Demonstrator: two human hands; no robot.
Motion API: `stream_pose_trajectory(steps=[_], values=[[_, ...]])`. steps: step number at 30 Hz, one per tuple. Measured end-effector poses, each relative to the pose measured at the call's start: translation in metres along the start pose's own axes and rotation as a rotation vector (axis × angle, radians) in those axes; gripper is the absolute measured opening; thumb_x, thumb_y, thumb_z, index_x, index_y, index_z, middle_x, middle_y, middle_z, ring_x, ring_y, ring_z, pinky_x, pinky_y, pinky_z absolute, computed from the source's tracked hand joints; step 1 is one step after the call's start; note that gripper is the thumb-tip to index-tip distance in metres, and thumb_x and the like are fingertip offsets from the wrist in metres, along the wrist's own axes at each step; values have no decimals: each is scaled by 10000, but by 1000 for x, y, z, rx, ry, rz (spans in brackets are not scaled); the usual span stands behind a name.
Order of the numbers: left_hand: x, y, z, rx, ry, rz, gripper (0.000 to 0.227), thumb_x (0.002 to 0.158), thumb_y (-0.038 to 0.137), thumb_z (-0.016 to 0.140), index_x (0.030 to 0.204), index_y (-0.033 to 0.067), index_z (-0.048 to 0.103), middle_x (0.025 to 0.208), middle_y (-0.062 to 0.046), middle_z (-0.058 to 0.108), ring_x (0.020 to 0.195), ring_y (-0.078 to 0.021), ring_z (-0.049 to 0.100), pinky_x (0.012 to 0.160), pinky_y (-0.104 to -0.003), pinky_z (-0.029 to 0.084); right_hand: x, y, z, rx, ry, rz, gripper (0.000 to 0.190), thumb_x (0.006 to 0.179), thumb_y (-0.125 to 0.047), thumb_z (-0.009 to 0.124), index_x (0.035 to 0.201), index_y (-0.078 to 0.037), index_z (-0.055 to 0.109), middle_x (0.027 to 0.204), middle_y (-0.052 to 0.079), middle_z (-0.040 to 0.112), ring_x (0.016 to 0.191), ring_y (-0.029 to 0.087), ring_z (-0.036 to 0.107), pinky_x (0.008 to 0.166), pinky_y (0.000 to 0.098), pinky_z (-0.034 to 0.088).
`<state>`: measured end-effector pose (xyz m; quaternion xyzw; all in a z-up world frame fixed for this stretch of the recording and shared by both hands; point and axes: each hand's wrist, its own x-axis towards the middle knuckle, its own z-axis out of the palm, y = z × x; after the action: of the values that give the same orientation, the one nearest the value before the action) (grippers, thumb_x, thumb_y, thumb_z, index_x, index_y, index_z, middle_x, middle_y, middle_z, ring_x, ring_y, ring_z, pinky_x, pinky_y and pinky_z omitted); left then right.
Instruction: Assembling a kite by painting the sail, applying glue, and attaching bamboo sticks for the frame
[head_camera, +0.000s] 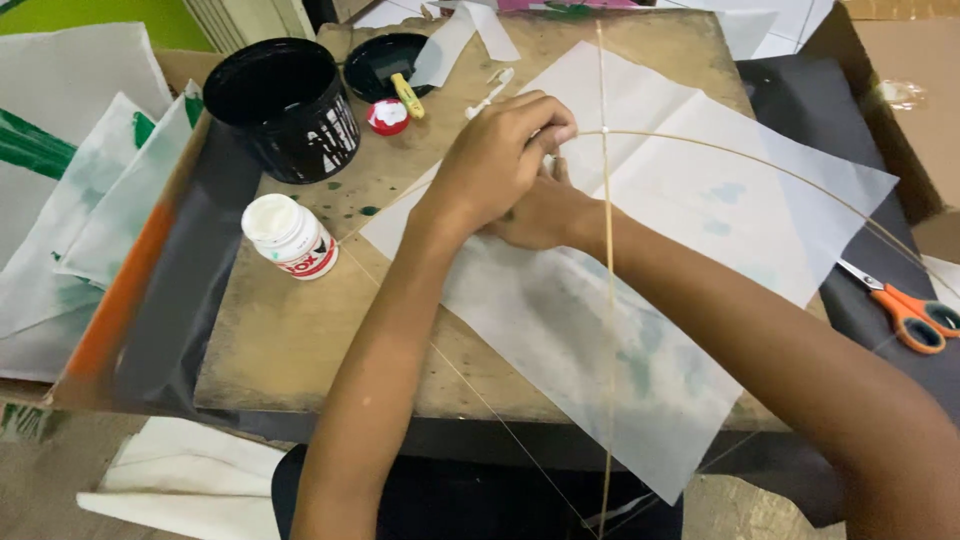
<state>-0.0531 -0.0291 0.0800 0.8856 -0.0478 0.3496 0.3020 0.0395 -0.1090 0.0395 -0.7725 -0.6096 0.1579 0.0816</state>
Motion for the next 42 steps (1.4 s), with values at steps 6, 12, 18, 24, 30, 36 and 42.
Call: stream_pose_trajectory(steps=[6, 12, 18, 24, 30, 36, 42], values=[[-1, 4, -1, -36, 11, -18, 94, 939, 43, 539, 885, 100, 590, 877, -5, 665, 736, -179, 603, 678, -325, 442, 45, 38, 53, -136, 444, -177, 402, 933, -389, 476, 1272, -175, 510, 1331, 147, 539, 1229, 355, 390, 904, 578, 288], [-2, 3, -1, -28, 6, -43, 104, 975, 73, 544, 893, 88, 608, 872, -11, 655, 758, -180, 582, 689, -318, 410, 46, 60, 49, -236, 512, -309, 157, 907, -291, 466, 975, -160, 518, 982, 133, 537, 1007, 339, 406, 818, 511, 250], [-2, 2, -1, 5, -3, -54, 88, 965, 70, 560, 907, 97, 621, 895, -7, 674, 793, -204, 612, 680, -336, 451, 4, 64, 30, -167, 489, -339, 234, 941, -269, 493, 1081, -81, 479, 1078, 206, 468, 1116, 416, 360, 933, 553, 256], [-3, 0, 2, 52, -23, -68, 115, 1008, 119, 540, 926, 98, 618, 892, 3, 658, 757, -213, 566, 636, -356, 411, -88, 63, -7, -81, 189, -207, 743, 1007, -175, 484, 1608, -8, 80, 1664, 285, 80, 1513, 558, 69, 1214, 629, 162], [-3, -8, 12, 118, -50, -113, 124, 1031, 154, 534, 937, 115, 606, 906, 13, 647, 743, -229, 564, 618, -384, 404, -165, 50, -89, -30, -299, 174, 709, 974, -290, 509, 1621, -374, 230, 1665, -73, 275, 1241, 247, 390, 1114, 406, 322], [-6, -27, 29, 162, -87, -131, 134, 1032, 150, 525, 943, 117, 620, 934, 14, 650, 738, -249, 579, 609, -411, 416, -158, 43, -101, 12, 116, 156, 474, 950, -203, 545, 1423, -240, 554, 1197, -37, 765, 854, 190, 696, 795, 389, 541], [-11, -40, 33, 167, -111, -80, 125, 1049, 197, 547, 990, 131, 636, 896, -44, 642, 800, -309, 655, 683, -467, 510, -128, 87, -25, -572, 532, -228, 698, 912, -72, 513, 1599, -163, 432, 866, 42, 650, 602, 226, 644, 518, 352, 569]])
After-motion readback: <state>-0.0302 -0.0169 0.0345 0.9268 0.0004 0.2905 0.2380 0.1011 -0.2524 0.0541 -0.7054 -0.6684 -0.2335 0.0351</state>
